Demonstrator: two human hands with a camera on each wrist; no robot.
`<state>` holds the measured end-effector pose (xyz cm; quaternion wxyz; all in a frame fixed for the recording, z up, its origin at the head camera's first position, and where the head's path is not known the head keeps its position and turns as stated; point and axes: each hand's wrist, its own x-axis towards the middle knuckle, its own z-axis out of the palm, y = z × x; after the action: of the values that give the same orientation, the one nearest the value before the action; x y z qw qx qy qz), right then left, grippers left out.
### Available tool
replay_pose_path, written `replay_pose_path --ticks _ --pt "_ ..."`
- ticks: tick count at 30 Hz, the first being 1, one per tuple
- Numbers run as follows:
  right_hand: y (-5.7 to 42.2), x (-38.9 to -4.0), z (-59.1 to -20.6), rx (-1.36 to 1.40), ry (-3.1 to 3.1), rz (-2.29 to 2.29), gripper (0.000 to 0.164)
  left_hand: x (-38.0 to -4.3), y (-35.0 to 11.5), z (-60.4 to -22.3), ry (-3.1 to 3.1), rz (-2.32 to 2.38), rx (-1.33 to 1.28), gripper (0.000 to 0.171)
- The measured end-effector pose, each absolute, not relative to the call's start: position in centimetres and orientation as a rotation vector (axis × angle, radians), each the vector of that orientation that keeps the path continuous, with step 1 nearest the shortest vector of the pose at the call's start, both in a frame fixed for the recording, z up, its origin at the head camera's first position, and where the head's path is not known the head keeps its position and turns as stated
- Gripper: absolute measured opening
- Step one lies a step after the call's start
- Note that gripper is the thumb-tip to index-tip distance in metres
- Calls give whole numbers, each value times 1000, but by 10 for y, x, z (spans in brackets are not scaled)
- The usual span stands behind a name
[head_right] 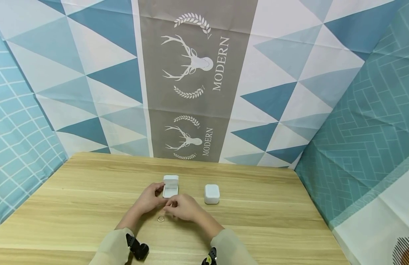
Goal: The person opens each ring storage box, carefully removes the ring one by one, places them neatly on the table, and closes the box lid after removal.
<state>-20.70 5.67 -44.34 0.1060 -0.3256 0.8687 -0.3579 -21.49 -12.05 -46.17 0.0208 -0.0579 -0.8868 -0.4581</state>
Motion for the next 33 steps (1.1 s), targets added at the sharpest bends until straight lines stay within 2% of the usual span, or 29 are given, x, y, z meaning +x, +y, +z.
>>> replay_pose_path --ticks 9,25,33 --pt "64 -211 -445 -923 2589 -1206 19 -215 -121 -463 -2729 -1432 -183 68" --pt "69 -212 -443 -725 2708 -1512 16 -217 -121 -463 -2727 -1440 -174 69" --pt "69 -215 -440 -619 2691 -1669 20 -217 -120 -463 -2727 -1423 -175 67"
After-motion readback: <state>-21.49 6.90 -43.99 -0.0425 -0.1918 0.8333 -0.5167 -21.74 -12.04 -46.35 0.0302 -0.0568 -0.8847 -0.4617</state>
